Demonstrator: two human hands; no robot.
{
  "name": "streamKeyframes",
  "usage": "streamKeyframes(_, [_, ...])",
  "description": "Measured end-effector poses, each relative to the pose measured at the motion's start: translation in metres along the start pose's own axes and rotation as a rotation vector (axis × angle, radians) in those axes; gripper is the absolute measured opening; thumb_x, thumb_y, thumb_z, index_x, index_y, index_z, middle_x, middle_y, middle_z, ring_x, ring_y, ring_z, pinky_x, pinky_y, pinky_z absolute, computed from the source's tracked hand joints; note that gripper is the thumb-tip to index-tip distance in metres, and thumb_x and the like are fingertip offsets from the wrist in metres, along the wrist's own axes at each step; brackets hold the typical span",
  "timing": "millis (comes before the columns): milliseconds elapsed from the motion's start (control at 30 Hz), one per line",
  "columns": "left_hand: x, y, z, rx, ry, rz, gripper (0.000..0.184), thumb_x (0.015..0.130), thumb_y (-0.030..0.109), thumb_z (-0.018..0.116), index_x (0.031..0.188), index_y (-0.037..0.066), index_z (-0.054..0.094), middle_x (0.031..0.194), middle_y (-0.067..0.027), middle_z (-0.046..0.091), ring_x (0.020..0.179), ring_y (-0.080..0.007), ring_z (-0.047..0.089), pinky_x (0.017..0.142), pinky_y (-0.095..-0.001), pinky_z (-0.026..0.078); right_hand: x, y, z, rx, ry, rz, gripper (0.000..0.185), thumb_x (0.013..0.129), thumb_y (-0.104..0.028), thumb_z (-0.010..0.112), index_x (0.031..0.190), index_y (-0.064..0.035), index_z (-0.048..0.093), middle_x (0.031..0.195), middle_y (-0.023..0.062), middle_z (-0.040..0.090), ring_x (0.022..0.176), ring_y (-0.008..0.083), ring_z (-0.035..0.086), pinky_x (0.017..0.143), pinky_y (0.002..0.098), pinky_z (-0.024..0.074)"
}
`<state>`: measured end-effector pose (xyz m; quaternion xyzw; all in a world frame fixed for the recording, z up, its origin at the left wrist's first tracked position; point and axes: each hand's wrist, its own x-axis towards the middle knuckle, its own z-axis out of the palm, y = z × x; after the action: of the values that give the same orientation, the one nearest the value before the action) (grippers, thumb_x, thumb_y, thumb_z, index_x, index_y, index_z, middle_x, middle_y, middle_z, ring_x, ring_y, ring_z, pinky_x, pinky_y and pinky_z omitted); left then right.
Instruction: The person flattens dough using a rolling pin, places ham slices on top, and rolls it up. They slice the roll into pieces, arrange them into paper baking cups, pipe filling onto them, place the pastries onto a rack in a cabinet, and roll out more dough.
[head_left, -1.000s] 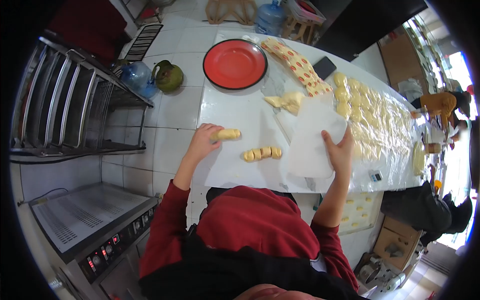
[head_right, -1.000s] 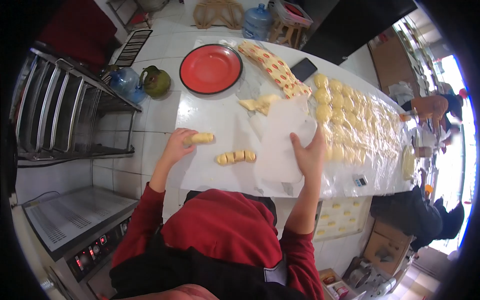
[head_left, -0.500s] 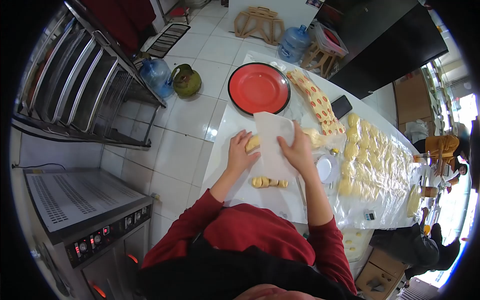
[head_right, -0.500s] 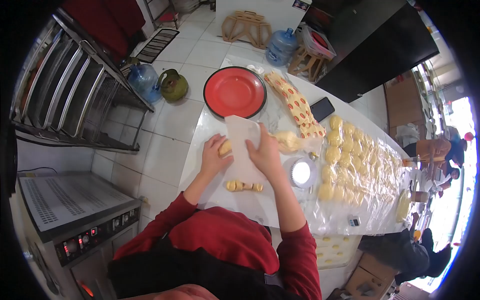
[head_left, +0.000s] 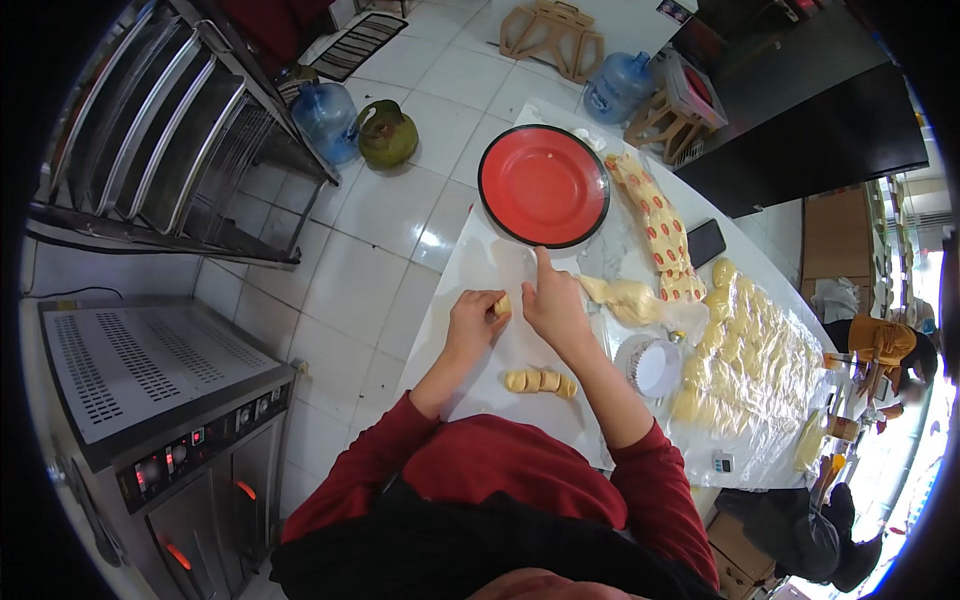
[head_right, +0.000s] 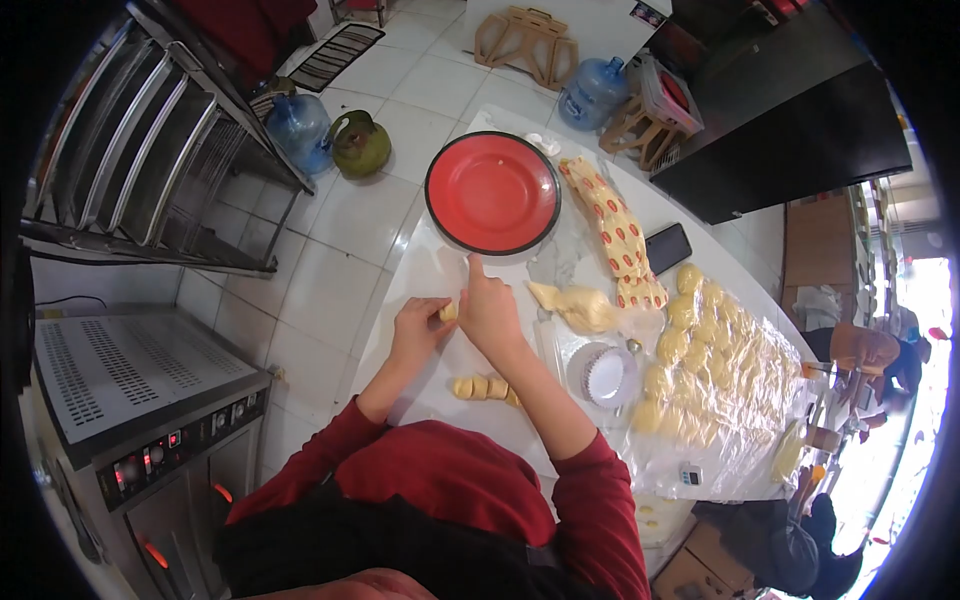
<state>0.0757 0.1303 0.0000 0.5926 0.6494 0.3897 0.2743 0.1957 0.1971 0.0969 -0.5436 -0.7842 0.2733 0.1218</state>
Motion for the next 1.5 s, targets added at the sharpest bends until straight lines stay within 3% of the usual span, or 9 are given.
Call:
streamKeyframes(267, [-0.001, 0.005, -0.008, -0.035, -0.074, -0.131, 0.035, 0.058, 0.006, 0.07, 0.091, 0.002, 0.062, 0.085, -0.0101, 0.061, 0.079, -0.0265, 0.054, 0.072, -0.0317, 0.046, 0.031, -0.02, 0.014, -0.058, -0.109, 0.004, 0.049, 0.072, -0.002, 0.057, 0.115, 0.0065, 0.035, 0.068, 0.0253, 0.056, 0.065, 0.0418, 0.057, 0.061, 0.047, 0.0452])
streamKeyframes(433, [0.001, 0.013, -0.006, 0.015, 0.096, 0.002, 0.044, 0.056, 0.012, 0.072, 0.098, 0.007, 0.059, 0.089, -0.0088, 0.059, 0.088, -0.0273, 0.05, 0.08, -0.0352, 0.041, 0.032, -0.009, -0.019, 0.043, 0.097, -0.111, 0.048, 0.072, -0.006, 0.059, 0.113, 0.006, 0.039, 0.072, 0.0266, 0.057, 0.07, 0.0439, 0.056, 0.066, 0.0479, 0.044])
streamKeyframes(533, [0.009, 0.019, 0.0, 0.009, 0.116, 0.082, 0.043, 0.057, 0.016, 0.073, 0.097, 0.008, 0.06, 0.091, -0.007, 0.06, 0.09, -0.0263, 0.049, 0.081, -0.0359, 0.039, 0.014, 0.006, -0.041, 0.036, 0.129, -0.041, 0.051, 0.072, -0.009, 0.061, 0.116, 0.0054, 0.039, 0.073, 0.0268, 0.057, 0.072, 0.0444, 0.055, 0.067, 0.0483, 0.043])
streamKeyframes(767, [0.01, 0.002, 0.016, 0.056, 0.039, 0.079, 0.03, 0.062, 0.021, 0.073, 0.089, 0.009, 0.066, 0.084, -0.002, 0.064, 0.09, -0.0233, 0.05, 0.082, -0.0338, 0.038, -0.004, 0.014, -0.028, -0.019, -0.039, -0.01, 0.052, 0.072, -0.006, 0.059, 0.118, 0.0055, 0.037, 0.065, 0.0259, 0.055, 0.067, 0.0427, 0.056, 0.062, 0.0475, 0.0437])
streamKeyframes(1033, [0.008, 0.008, 0.014, 0.104, 0.065, 0.019, 0.027, 0.062, 0.018, 0.07, 0.087, 0.008, 0.066, 0.084, -0.0043, 0.064, 0.089, -0.0239, 0.051, 0.076, -0.0339, 0.037, 0.008, 0.008, 0.001, -0.13, -0.136, -0.088, 0.049, 0.072, -0.005, 0.059, 0.115, 0.0044, 0.036, 0.064, 0.024, 0.056, 0.062, 0.0408, 0.056, 0.058, 0.0465, 0.0448])
streamKeyframes(1133, [0.006, 0.014, 0.008, 0.104, 0.032, -0.014, 0.026, 0.061, 0.015, 0.068, 0.086, 0.007, 0.065, 0.083, -0.0045, 0.063, 0.089, -0.0247, 0.051, 0.077, -0.034, 0.037, 0.019, 0.0, 0.006, -0.169, -0.179, -0.131, 0.057, 0.063, -0.001, 0.061, 0.114, 0.0049, 0.035, 0.066, 0.0219, 0.057, 0.063, 0.0386, 0.058, 0.058, 0.0444, 0.0472])
streamKeyframes(1267, [-0.001, 0.015, 0.013, 0.126, -0.004, -0.05, 0.029, 0.06, 0.013, 0.066, 0.088, 0.008, 0.063, 0.083, -0.0037, 0.061, 0.092, -0.0253, 0.05, 0.078, -0.0356, 0.036, 0.036, -0.002, -0.002, -0.095, -0.1, -0.17, 0.053, 0.067, -0.003, 0.06, 0.114, 0.0063, 0.037, 0.068, 0.0236, 0.057, 0.065, 0.0416, 0.056, 0.061, 0.046, 0.046])
streamKeyframes(1367, [0.002, 0.022, 0.01, 0.109, 0.146, -0.037, 0.036, 0.056, 0.02, 0.072, 0.088, 0.007, 0.062, 0.081, -0.0036, 0.06, 0.092, -0.0261, 0.049, 0.079, -0.0382, 0.036, 0.025, 0.003, -0.041, 0.018, 0.039, -0.098, 0.051, 0.072, -0.009, 0.062, 0.115, 0.0079, 0.041, 0.074, 0.0282, 0.056, 0.071, 0.0446, 0.054, 0.064, 0.0483, 0.0432])
streamKeyframes(1500, [0.018, 0.03, 0.011, 0.086, 0.081, 0.019, 0.034, 0.059, 0.023, 0.072, 0.089, 0.009, 0.063, 0.087, -0.0016, 0.062, 0.093, -0.0237, 0.048, 0.08, -0.0375, 0.033, 0.003, 0.011, -0.06, -0.027, -0.018, -0.053, 0.051, 0.073, -0.008, 0.059, 0.118, 0.0035, 0.039, 0.068, 0.0264, 0.055, 0.069, 0.0433, 0.055, 0.064, 0.0484, 0.0435])
